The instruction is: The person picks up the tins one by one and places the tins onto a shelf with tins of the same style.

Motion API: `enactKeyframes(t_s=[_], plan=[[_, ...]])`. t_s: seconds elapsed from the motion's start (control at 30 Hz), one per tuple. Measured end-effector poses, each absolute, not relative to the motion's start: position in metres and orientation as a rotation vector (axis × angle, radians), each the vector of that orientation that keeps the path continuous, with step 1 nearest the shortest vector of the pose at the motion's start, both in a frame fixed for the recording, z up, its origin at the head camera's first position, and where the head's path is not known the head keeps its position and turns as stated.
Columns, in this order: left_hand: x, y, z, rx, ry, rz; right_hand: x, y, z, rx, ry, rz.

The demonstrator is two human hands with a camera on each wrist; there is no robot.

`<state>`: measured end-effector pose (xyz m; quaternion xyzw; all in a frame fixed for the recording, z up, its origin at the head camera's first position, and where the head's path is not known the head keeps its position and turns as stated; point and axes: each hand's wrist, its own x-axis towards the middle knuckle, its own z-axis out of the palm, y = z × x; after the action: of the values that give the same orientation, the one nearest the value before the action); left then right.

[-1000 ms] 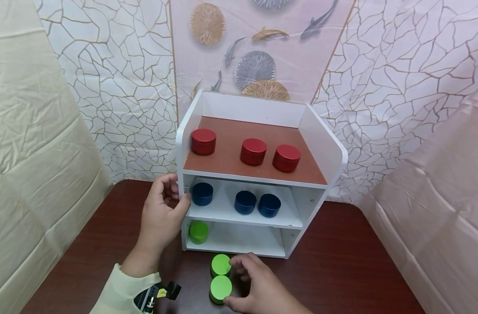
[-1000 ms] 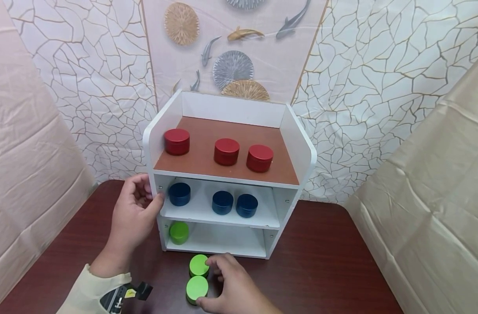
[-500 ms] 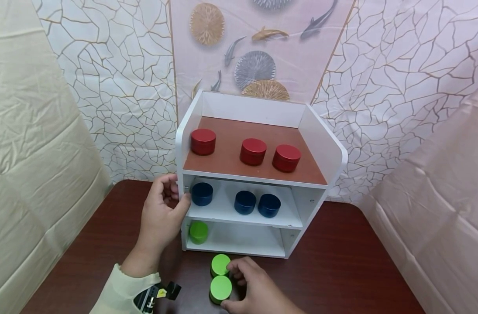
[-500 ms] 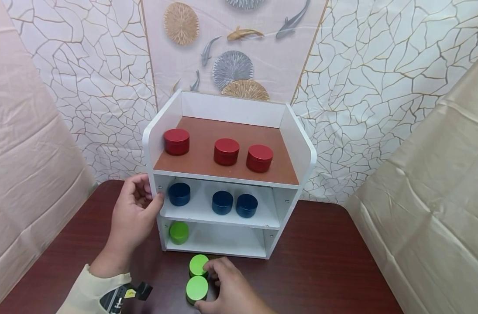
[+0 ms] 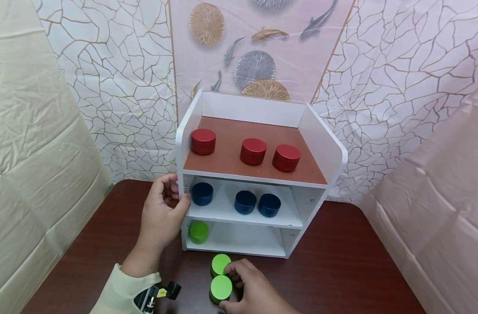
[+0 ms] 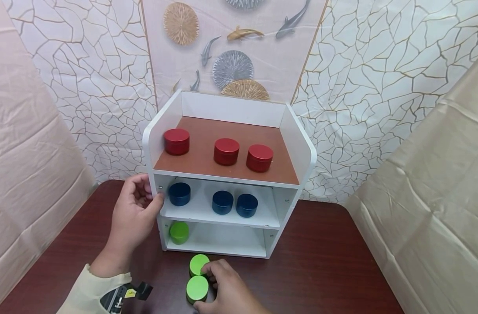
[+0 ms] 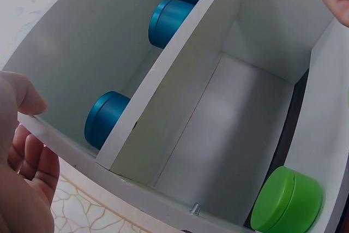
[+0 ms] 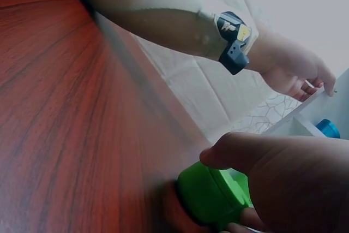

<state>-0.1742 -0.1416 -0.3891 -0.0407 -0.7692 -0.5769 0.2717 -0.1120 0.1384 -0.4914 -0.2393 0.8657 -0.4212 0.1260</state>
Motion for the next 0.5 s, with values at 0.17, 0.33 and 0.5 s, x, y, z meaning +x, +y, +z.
enactKeyframes(t_s=[0.17,0.33,0.5], plan=[[-0.1735,-0.1417,-0.3886,-0.108,-2.077,-1.550,-0.1124,0.1373,-0.4937,-0.672,2.505,-1.206],[-0.1737,-0.1418,-0.3886,-0.110,-2.078,-1.549,-0.1121,0.1369,-0.4953,-0.657,2.498,-1.204],[-0.1738,-0.1419,-0.3885,-0.108,-2.080,-1.553,-0.1124,0.1361,-0.4982,-0.657,2.520,-1.182]])
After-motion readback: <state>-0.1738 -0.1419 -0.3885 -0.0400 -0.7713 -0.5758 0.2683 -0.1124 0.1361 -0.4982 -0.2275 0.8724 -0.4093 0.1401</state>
